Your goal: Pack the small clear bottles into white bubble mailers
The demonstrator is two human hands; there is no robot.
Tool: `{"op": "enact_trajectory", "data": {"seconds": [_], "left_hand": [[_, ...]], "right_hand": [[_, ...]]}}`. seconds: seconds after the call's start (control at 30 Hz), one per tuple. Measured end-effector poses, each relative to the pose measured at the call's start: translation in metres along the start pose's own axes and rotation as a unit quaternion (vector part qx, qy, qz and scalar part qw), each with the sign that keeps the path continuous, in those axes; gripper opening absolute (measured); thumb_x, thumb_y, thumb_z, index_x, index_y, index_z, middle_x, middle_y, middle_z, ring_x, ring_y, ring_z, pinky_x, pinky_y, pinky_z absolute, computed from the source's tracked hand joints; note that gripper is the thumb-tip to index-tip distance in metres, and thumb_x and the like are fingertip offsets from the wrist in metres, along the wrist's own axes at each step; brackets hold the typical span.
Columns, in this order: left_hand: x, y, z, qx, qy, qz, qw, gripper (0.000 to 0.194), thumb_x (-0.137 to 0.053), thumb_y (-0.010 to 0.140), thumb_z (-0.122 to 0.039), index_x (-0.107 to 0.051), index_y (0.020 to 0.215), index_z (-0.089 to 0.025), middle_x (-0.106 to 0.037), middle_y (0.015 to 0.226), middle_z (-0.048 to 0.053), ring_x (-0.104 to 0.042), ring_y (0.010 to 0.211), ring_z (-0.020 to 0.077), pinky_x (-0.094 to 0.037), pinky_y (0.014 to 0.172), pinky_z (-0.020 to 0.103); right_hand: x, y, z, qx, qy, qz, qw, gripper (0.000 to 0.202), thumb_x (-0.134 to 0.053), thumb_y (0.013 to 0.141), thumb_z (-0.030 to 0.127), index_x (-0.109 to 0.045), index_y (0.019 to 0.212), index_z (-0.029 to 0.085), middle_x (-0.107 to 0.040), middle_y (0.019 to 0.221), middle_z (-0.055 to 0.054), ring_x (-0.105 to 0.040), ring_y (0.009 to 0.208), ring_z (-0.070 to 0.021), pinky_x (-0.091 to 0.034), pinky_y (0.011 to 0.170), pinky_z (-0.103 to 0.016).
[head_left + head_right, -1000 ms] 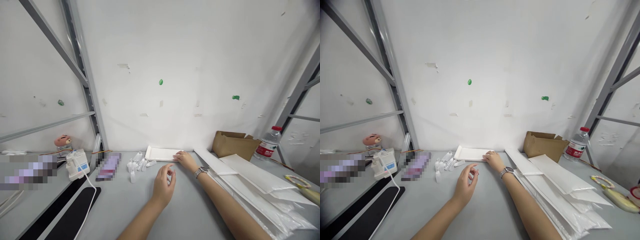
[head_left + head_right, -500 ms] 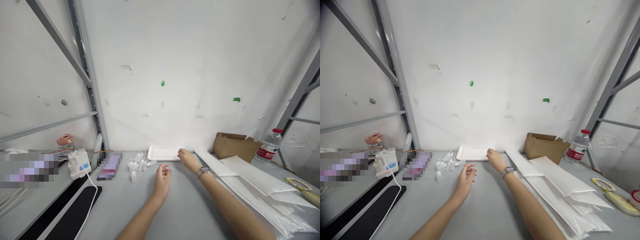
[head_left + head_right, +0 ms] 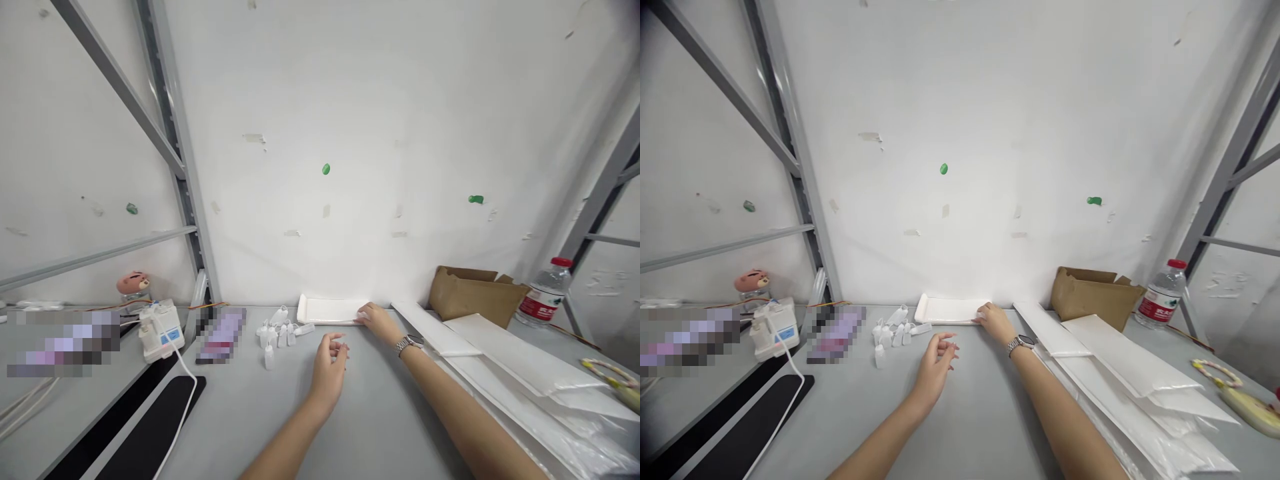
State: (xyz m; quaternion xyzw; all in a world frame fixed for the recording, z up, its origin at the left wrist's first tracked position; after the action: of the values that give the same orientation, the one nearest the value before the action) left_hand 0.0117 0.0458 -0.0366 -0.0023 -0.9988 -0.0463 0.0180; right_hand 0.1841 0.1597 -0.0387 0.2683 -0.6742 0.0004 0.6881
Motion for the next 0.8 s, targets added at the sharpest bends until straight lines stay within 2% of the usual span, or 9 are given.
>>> {"op": "enact_trajectory", "data": {"seconds": [0.17, 0.27, 0.4, 0.5, 0.57, 0.63, 0.7, 0.77, 0.8], "left_hand": [[0.000, 0.000, 0.000, 0.001, 0.001, 0.010, 1.000, 0.027, -0.046, 0.077, -0.033, -0.050, 0.100, -0.018, -0.057, 0.088, 0.007, -0.057, 0.079, 0.0163, -0.045, 0.064, 0.027], [0.000, 0.000, 0.001, -0.002, 0.009, 0.009, 1.000, 0.027, -0.045, 0.078, -0.033, -0.051, 0.100, -0.018, -0.056, 0.088, 0.006, -0.057, 0.078, 0.0160, -0.045, 0.064, 0.027], [0.000, 0.001, 0.002, 0.008, -0.003, -0.004, 1.000, 0.032, -0.050, 0.075, -0.038, -0.052, 0.100, -0.017, -0.055, 0.091, 0.008, -0.057, 0.082, 0.0178, -0.046, 0.064, 0.029], [0.003, 0.005, 0.000, 0.017, -0.047, -0.028, 0.998, 0.045, -0.059, 0.071, -0.042, -0.051, 0.107, -0.017, -0.054, 0.103, 0.012, -0.056, 0.093, 0.0212, -0.048, 0.070, 0.032], [0.007, 0.008, -0.006, 0.015, -0.105, -0.043, 0.993, 0.060, -0.065, 0.067, -0.040, -0.043, 0.119, -0.018, -0.048, 0.117, 0.014, -0.051, 0.107, 0.0233, -0.047, 0.078, 0.033], [0.013, 0.011, -0.014, 0.010, -0.178, -0.053, 0.983, 0.078, -0.070, 0.064, -0.039, -0.030, 0.129, -0.024, -0.037, 0.132, 0.014, -0.042, 0.120, 0.0239, -0.045, 0.085, 0.032], [0.020, 0.014, -0.021, 0.009, -0.236, -0.054, 0.970, 0.089, -0.071, 0.063, -0.041, -0.019, 0.133, -0.031, -0.028, 0.140, 0.011, -0.034, 0.126, 0.0230, -0.045, 0.086, 0.031], [0.027, 0.015, -0.026, 0.013, -0.270, -0.050, 0.961, 0.087, -0.069, 0.065, -0.044, -0.015, 0.133, -0.035, -0.031, 0.140, 0.009, -0.032, 0.128, 0.0208, -0.045, 0.086, 0.032], [0.030, 0.016, -0.028, 0.013, -0.278, -0.050, 0.959, 0.081, -0.067, 0.067, -0.046, -0.018, 0.132, -0.036, -0.037, 0.137, 0.008, -0.032, 0.128, 0.0200, -0.045, 0.086, 0.033]], "right_hand": [[0.001, -0.004, 0.009, 0.058, -0.039, 0.022, 0.997, 0.016, -0.046, 0.085, 0.016, -0.061, 0.084, 0.014, -0.062, 0.089, -0.011, -0.057, 0.084, -0.0208, -0.040, 0.074, -0.029], [0.005, -0.006, 0.014, 0.073, -0.060, 0.015, 0.995, 0.017, -0.044, 0.082, 0.007, -0.060, 0.083, 0.015, -0.061, 0.089, -0.012, -0.055, 0.084, -0.0217, -0.038, 0.074, -0.031], [0.019, -0.004, 0.013, 0.052, -0.079, -0.022, 0.995, 0.023, -0.036, 0.085, 0.006, -0.058, 0.089, 0.012, -0.059, 0.091, -0.014, -0.052, 0.084, -0.0234, -0.036, 0.074, -0.034], [0.038, -0.005, 0.015, 0.016, -0.069, -0.077, 0.994, 0.029, -0.027, 0.089, 0.010, -0.056, 0.090, 0.011, -0.059, 0.090, -0.014, -0.052, 0.082, -0.0232, -0.035, 0.073, -0.035], [0.055, -0.011, 0.022, 0.006, -0.018, -0.138, 0.990, 0.030, -0.025, 0.091, 0.015, -0.055, 0.089, 0.013, -0.060, 0.090, -0.013, -0.052, 0.082, -0.0222, -0.037, 0.073, -0.034], [0.072, -0.023, 0.036, 0.031, 0.067, -0.178, 0.981, 0.028, -0.027, 0.092, 0.019, -0.054, 0.089, 0.015, -0.061, 0.096, -0.013, -0.054, 0.086, -0.0211, -0.040, 0.076, -0.034], [0.087, -0.040, 0.055, 0.085, 0.158, -0.160, 0.971, 0.024, -0.030, 0.091, 0.021, -0.054, 0.094, 0.018, -0.059, 0.108, -0.012, -0.054, 0.097, -0.0205, -0.042, 0.081, -0.035], [0.100, -0.060, 0.075, 0.136, 0.229, -0.097, 0.959, 0.023, -0.031, 0.090, 0.020, -0.053, 0.098, 0.019, -0.057, 0.115, -0.011, -0.052, 0.106, -0.0199, -0.042, 0.087, -0.035], [0.106, -0.069, 0.084, 0.156, 0.258, -0.060, 0.951, 0.024, -0.032, 0.089, 0.020, -0.055, 0.096, 0.020, -0.057, 0.116, -0.010, -0.051, 0.107, -0.0194, -0.042, 0.088, -0.035]]}}
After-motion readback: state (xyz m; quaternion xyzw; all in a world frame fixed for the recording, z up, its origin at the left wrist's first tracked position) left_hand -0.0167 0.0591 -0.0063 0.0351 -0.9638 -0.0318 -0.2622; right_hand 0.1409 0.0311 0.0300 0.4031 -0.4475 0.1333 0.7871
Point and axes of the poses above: each hand's wrist, its own y-axis towards the middle knuckle, its own x-axis out of the back of the hand, z = x × y, the point moved 2 cm from there along y, towards the middle knuckle
